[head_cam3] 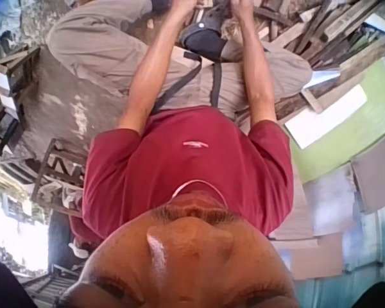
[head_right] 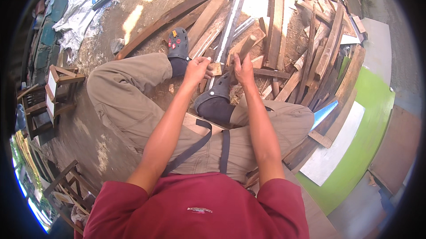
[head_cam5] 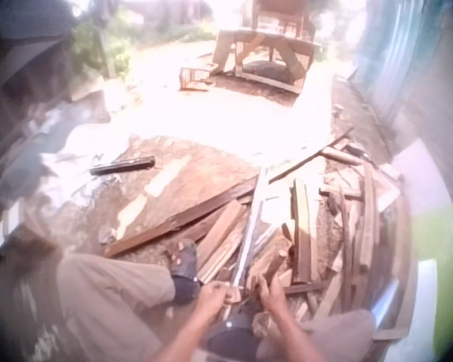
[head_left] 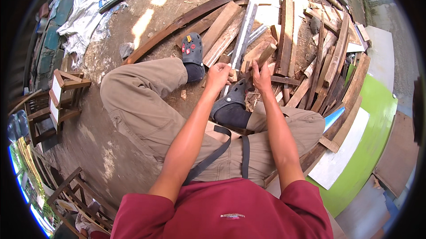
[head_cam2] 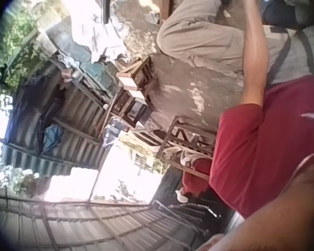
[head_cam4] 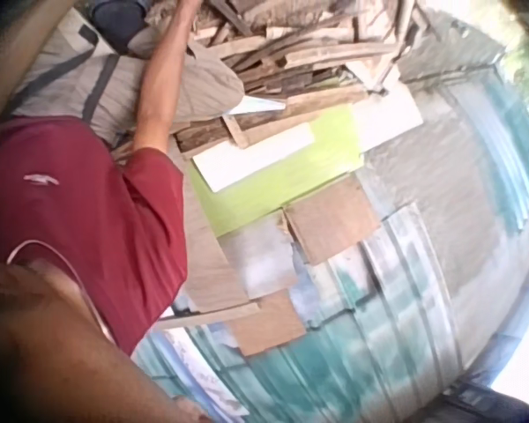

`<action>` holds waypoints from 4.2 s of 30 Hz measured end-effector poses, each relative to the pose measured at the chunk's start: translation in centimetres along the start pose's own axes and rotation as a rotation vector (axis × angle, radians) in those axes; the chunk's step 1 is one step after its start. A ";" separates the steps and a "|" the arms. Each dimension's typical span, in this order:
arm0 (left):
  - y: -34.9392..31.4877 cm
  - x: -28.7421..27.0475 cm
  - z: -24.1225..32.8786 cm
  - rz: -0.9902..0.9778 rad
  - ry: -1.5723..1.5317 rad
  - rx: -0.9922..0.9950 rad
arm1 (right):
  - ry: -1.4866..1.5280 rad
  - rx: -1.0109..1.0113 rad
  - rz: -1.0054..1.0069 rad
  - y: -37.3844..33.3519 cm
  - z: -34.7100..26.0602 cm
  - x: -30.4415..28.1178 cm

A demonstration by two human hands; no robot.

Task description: The person sits on the ground and repeatedly strikes a long wooden plank with a hammer, adjusting the plank's position between strikes. The person also handles a metal bar and other pieces of wood during the task.

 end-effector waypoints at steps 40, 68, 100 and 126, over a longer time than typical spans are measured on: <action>4.1 -0.8 -10.0 0.058 0.583 0.112 | -0.268 0.554 -0.011 20.2 0.0 8.2; 7.8 1.9 -11.2 0.268 0.278 0.023 | 0.293 0.737 -0.069 21.3 -0.2 4.8; 9.6 0.8 -8.6 -0.121 0.727 0.492 | 0.287 0.660 -0.046 18.7 -4.3 3.7; 9.1 0.8 -5.4 0.002 0.750 0.326 | 0.537 0.459 -0.152 18.0 -5.0 2.9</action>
Point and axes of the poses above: each hand's wrist, its own y-axis towards the middle knuckle, its own x-axis out of the palm, z = x × y, the point moved 1 cm from there along y, towards the middle knuckle, and after that the axes turned 7 degrees about -y, right-handed, at the moved point
